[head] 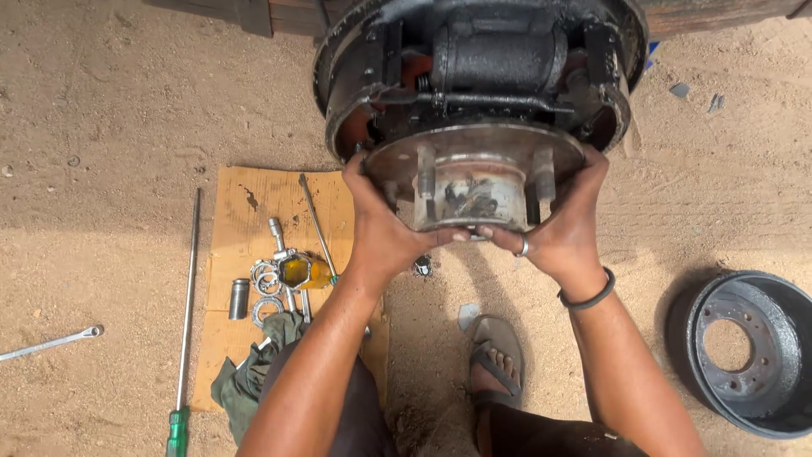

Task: Reassembling a vehicle's wheel hub and brake assembly, applying grease and fitting bearings.

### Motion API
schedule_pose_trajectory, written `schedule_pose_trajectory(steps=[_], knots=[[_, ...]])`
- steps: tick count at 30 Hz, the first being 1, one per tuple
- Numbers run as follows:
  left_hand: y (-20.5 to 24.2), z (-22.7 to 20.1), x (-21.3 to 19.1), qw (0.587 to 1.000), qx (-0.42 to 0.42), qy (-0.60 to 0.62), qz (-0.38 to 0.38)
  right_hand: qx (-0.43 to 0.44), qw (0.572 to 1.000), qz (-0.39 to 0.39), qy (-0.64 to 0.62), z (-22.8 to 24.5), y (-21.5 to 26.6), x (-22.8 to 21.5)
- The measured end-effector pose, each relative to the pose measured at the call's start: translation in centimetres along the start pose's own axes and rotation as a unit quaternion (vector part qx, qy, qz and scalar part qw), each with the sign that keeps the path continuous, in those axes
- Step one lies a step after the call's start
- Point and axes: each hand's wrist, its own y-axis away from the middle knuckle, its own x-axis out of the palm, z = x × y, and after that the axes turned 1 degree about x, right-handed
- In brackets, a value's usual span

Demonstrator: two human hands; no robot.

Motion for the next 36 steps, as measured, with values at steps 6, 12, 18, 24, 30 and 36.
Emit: schedule_pose_trajectory(steps=[6,12,18,24,30,36], knots=[[0.7,-1.0,-0.5,1.0,-0.004,0.027,0.004,-0.053,0.998,-0.009,0.022,-0.7,0.0,-0.3],[1.4,3.2,0.8,0.999,-0.03,-0.012,0.009,0.004,0.998,-0.008,0.059,0.2,0.7,-0.3],[0.7,2.7,0.3,1.0,0.001,0.006,-0.005,0.036,0.998,0.009,-0.055,0.2,1.0,0.3],[-0.6,0.8,-0.5,1.0,0.016,-0.013,0.003,-0.006,1.0,0.008,0.0,-0.8,0.1,0.3],[-0.3,-0.6,-0.2,0.998,-0.049,0.026,0.007,-0.031,0.999,0.009,0.022,-0.5,0.4,-0.2],[0.6,-0.8,-0.9,0.999,-0.021,-0.014,0.021,-0.029,0.995,-0.022,0.092,-0.6,1.7,0.0]])
